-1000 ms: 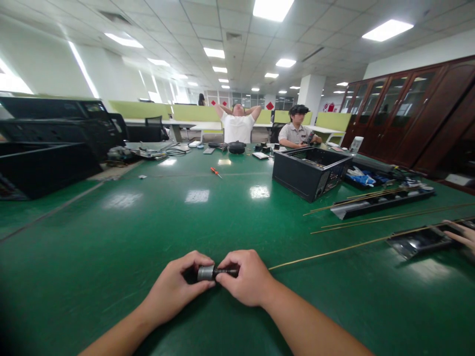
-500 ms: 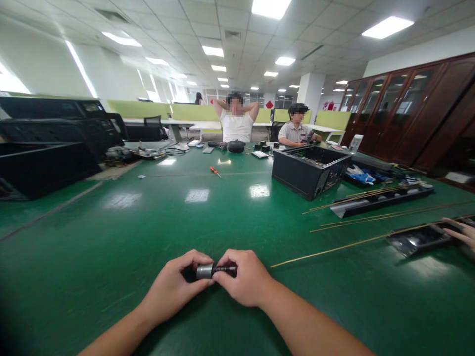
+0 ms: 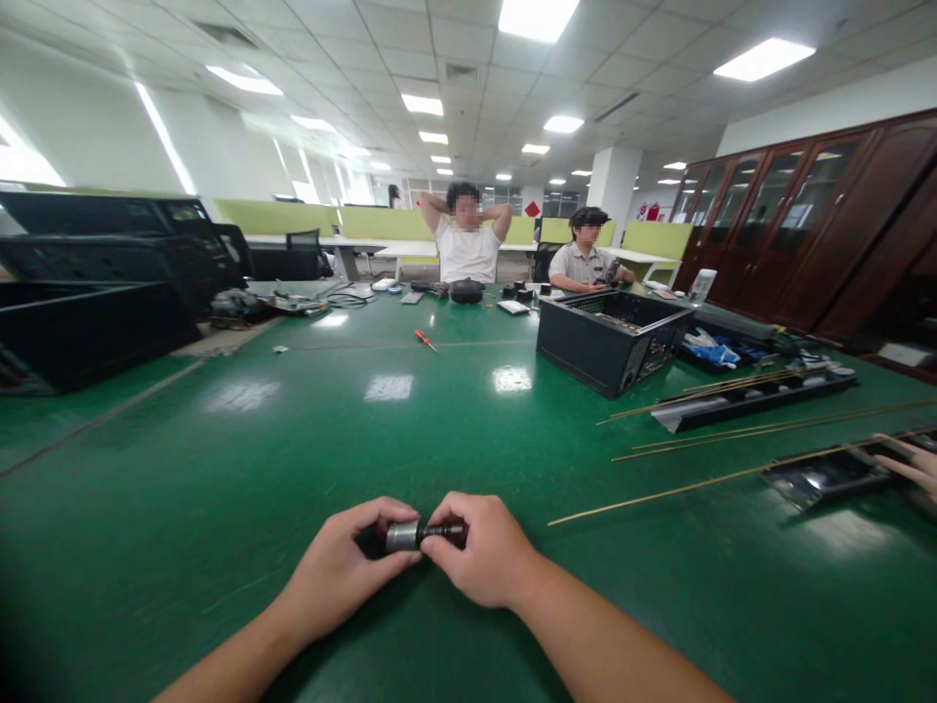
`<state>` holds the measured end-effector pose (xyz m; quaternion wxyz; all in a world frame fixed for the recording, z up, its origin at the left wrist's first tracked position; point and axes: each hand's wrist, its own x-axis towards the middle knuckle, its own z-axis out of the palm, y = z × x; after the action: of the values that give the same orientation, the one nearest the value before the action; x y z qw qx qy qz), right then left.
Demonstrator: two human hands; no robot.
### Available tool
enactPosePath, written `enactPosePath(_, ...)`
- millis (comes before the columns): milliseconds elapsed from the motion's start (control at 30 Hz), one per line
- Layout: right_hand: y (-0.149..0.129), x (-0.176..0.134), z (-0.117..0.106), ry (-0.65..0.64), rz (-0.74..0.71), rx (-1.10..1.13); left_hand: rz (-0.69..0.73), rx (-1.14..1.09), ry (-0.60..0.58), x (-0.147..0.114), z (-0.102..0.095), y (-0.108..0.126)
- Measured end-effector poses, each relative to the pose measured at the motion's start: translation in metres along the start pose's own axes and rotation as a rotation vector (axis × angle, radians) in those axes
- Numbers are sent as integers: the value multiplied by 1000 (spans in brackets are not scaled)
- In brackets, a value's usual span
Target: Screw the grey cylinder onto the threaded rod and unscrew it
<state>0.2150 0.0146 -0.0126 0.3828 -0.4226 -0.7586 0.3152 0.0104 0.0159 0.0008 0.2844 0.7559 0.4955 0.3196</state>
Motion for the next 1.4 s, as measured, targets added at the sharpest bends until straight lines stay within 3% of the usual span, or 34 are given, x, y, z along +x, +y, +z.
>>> enactPosePath(1400,0,-1,-1,14,38,11,-15,0,26,-2,-1,-1)
